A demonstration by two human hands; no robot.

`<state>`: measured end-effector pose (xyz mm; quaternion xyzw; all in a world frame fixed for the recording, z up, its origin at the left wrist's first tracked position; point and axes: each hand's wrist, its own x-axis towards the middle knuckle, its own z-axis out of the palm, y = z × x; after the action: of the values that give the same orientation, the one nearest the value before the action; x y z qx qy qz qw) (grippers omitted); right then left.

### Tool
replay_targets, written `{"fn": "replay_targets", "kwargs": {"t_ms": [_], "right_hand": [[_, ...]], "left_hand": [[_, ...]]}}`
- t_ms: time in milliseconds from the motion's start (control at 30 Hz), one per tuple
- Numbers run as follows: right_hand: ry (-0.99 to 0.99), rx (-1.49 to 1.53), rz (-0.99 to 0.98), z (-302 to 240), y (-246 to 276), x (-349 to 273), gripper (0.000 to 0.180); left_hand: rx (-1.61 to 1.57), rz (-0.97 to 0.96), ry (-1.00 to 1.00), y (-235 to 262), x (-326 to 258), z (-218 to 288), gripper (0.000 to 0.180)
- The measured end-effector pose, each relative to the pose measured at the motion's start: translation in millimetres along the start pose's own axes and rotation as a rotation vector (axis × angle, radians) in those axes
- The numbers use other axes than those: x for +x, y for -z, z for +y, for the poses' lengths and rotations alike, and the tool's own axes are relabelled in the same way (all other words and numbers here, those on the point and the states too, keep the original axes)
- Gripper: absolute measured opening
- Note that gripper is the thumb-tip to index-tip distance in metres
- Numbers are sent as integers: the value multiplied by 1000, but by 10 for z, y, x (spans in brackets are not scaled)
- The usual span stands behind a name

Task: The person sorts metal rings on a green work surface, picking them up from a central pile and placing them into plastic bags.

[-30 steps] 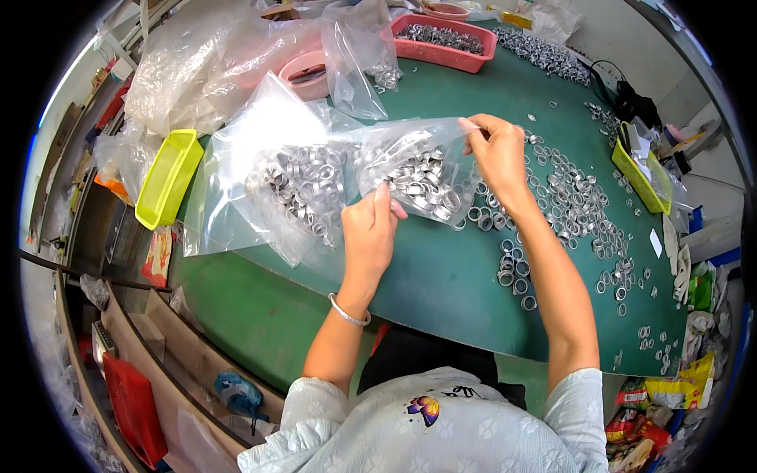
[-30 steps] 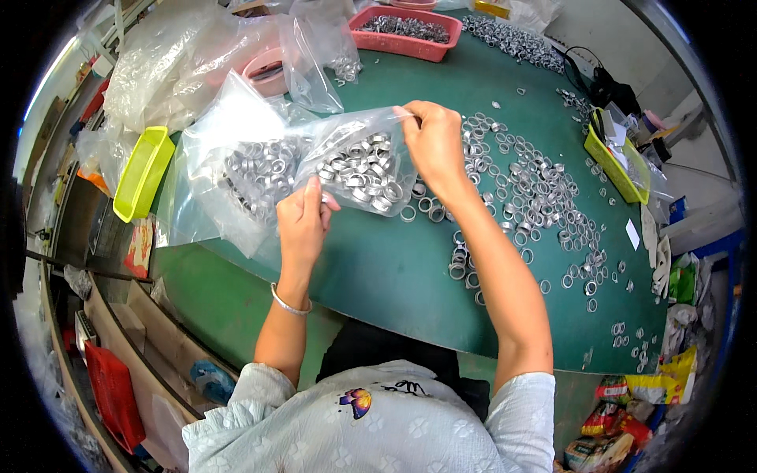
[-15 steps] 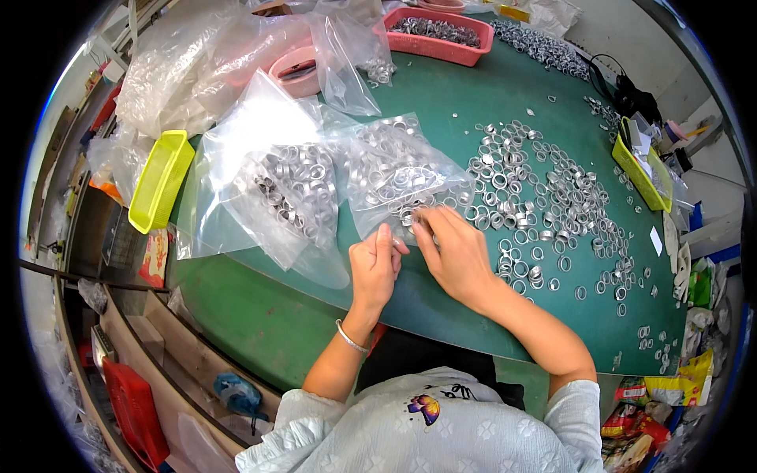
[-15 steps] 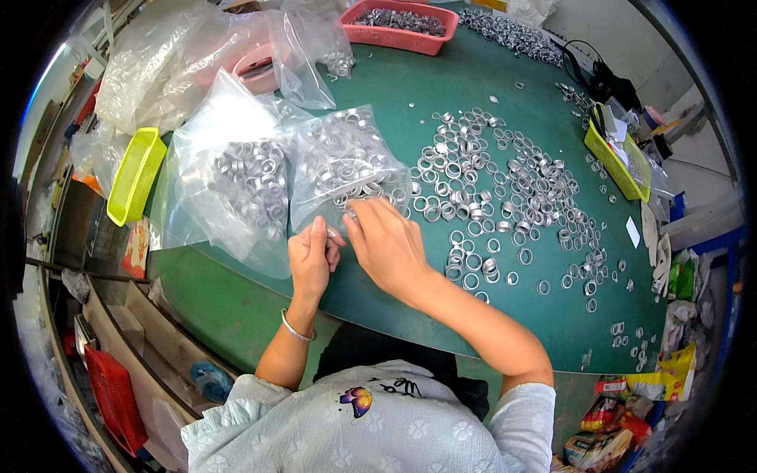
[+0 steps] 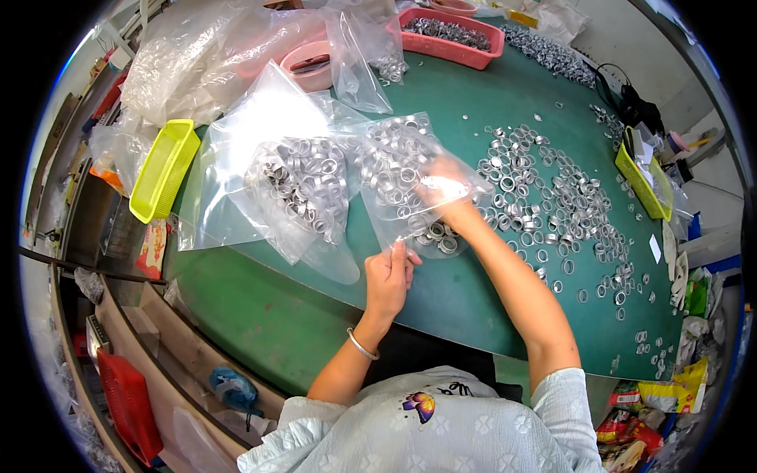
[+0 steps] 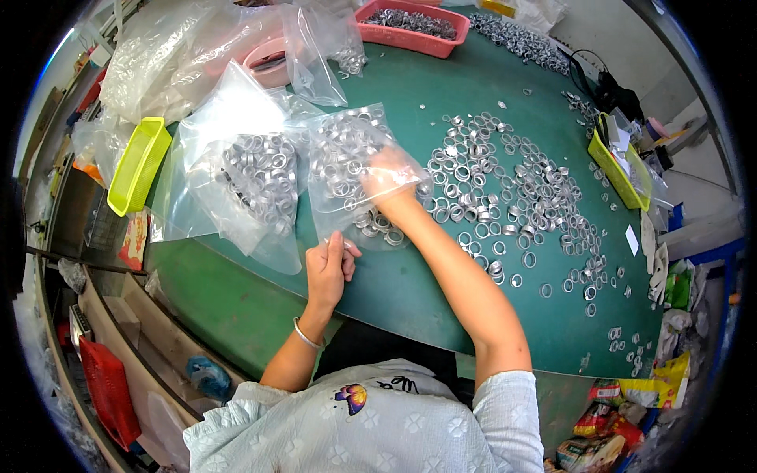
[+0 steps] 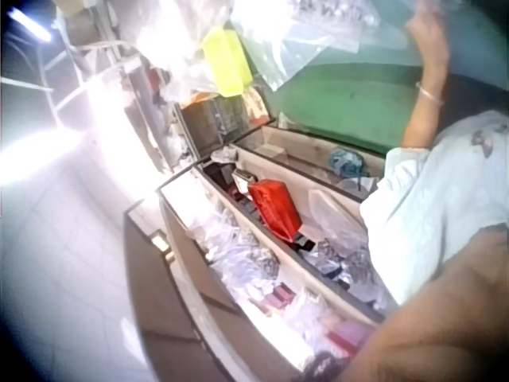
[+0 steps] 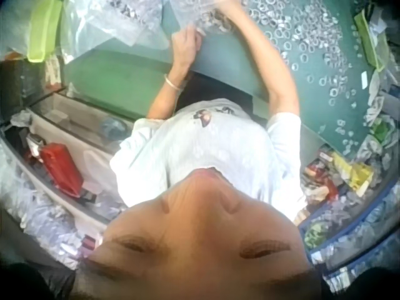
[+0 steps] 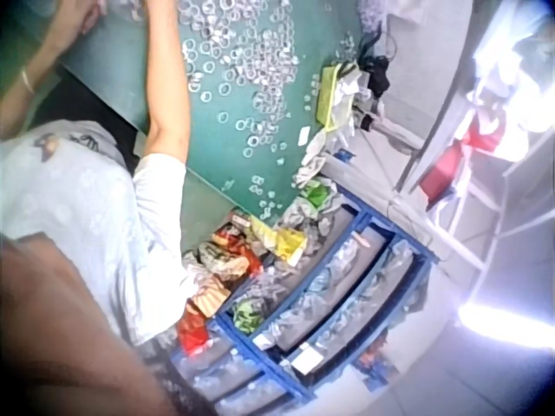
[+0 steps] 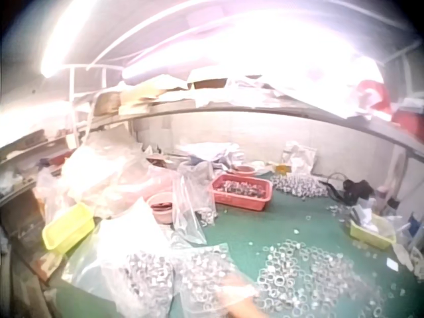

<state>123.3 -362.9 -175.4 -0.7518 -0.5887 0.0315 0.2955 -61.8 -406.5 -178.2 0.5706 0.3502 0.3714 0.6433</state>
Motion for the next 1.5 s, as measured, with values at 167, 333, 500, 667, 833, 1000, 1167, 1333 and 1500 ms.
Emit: {"fn": "replay_targets", "kwargs": {"t_ms": [167,333,500,667,833,1000,1167,1333,1500], "right_hand": [[37,297,165,59,-48,-88,25],[-281,845,8,-192,296,-377,20],[-392,1201,-229,-311,651,-794,16],[-255,1327,-123,-361,721,-1160,26],[-141,1111,-96,-479,863,-1326,42],[-90,958,-64,-523,929,-1409,48],[-53,806,-20,-533,950,-1437,44],[-49,771,84,-502,927,-1542,40],[-23,772,-90,-519,1029,-1664,33]], "left_hand": [[-6,-35,-13,-10,-24,-5,49],[13,-37,-19,49,-45,-37,46],[-18,-92,111,65,-114,25,41],[-208,-227,222,-15,-281,273,25],[-323,-281,173,-80,-343,283,35],[-351,-307,134,-136,-363,287,38],[-347,-197,79,-199,-412,370,36],[139,161,-362,70,-505,499,35],[591,533,-423,596,-98,698,35]]}}
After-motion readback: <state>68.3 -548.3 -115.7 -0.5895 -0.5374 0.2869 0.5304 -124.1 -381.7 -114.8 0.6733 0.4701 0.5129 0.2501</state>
